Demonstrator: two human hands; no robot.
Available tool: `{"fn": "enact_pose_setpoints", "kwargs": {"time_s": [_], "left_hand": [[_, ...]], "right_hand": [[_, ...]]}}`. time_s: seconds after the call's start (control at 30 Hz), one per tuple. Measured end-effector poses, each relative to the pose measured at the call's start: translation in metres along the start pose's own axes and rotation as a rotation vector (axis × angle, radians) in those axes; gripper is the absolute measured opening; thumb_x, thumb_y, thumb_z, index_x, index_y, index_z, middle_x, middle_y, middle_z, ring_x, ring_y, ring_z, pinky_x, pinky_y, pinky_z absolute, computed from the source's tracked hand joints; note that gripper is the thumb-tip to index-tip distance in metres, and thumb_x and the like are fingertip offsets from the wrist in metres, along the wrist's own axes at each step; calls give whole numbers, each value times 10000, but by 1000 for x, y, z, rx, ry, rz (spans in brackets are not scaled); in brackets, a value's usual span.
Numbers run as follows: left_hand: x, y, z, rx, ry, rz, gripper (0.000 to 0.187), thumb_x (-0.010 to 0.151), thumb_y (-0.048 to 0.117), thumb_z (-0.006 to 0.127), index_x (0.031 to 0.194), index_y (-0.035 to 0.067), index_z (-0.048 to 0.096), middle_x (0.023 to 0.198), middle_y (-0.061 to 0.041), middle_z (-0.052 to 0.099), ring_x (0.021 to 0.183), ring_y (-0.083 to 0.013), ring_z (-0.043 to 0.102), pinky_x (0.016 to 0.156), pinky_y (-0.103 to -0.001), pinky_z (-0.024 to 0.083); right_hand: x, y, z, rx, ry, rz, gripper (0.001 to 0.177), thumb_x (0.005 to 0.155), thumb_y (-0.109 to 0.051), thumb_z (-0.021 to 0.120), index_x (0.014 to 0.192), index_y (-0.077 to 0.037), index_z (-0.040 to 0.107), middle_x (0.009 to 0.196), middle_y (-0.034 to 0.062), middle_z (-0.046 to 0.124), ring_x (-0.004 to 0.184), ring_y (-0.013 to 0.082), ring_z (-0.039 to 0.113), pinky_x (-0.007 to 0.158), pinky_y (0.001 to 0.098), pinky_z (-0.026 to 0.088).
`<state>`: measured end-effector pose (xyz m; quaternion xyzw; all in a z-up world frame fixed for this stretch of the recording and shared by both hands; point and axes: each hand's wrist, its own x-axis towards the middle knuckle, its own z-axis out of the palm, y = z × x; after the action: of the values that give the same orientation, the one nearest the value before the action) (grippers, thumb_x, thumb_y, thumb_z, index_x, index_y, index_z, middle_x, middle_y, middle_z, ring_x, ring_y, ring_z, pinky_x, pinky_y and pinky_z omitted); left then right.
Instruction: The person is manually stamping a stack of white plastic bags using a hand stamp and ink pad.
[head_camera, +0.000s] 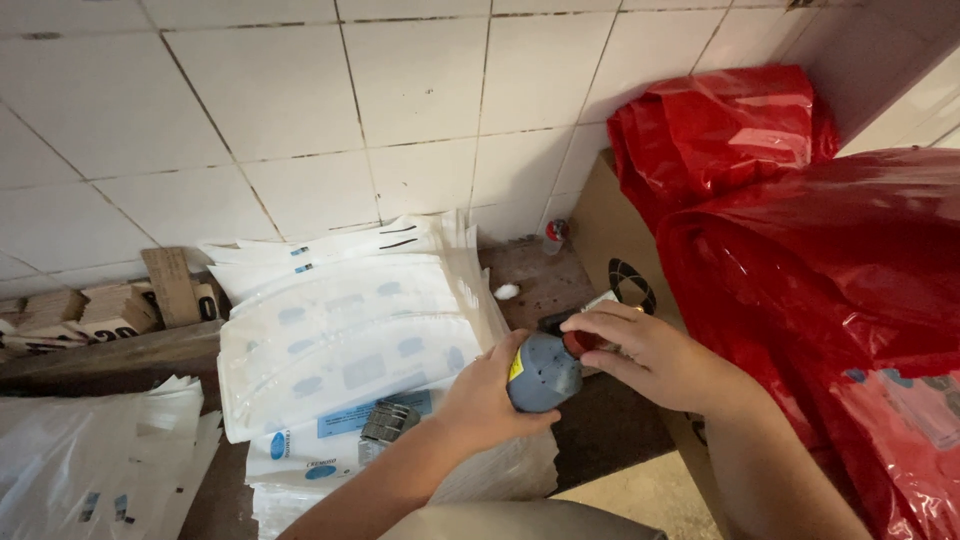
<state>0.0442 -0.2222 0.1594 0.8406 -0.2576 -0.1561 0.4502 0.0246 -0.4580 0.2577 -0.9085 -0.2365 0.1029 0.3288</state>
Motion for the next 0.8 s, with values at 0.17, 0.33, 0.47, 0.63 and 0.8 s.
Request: {"fn": "enact_pose_setpoints", "kwargs": {"time_s": [0.17,0.33,0.47,0.63,0.8], "left_hand": [[2,-4,7,93,115,77,950,677,455,846,1455,159,389,1338,-134,613,1103,-382,652,882,-507,524],[-4,3,-3,-6,33,42,987,667,488,832,1484,170,378,1363,-84,618,1156,-344,648,919,-463,522],[-5,9,-7,-186,-162,-104,1025,594,501,826,1488,249,391,1210,-29,683,1112,-223,661,923,-356,492],[0,-2,9,-45,-53,-63,1037,604,520,817,1483,201,369,1310,-49,649,1152,-309,655,903,-428,487],[-2,-5,9,-65,28,22,1015,607,477,835,1477,178,406,1331,-76,648,1180,-316,644,930,-420,490]], "right_hand": [[7,-7,12,-47,112,303,285,944,-381,681,1112,-152,658,875,23,668,743,146,601,676,306,472],[6,-13,7,-27,3,360,181,1006,-332,603,1017,-163,666,857,-4,620,719,128,574,653,293,450],[-2,-5,-4,-18,-66,-43,249,1008,-178,567,1237,-125,649,1089,37,643,1013,183,595,864,333,475],[1,-16,6,0,91,176,382,903,-364,717,1219,-156,661,998,4,674,841,121,645,716,284,566],[6,-17,11,-40,47,375,206,945,-317,671,1073,-158,700,1004,-11,756,887,127,715,758,297,540]]}}
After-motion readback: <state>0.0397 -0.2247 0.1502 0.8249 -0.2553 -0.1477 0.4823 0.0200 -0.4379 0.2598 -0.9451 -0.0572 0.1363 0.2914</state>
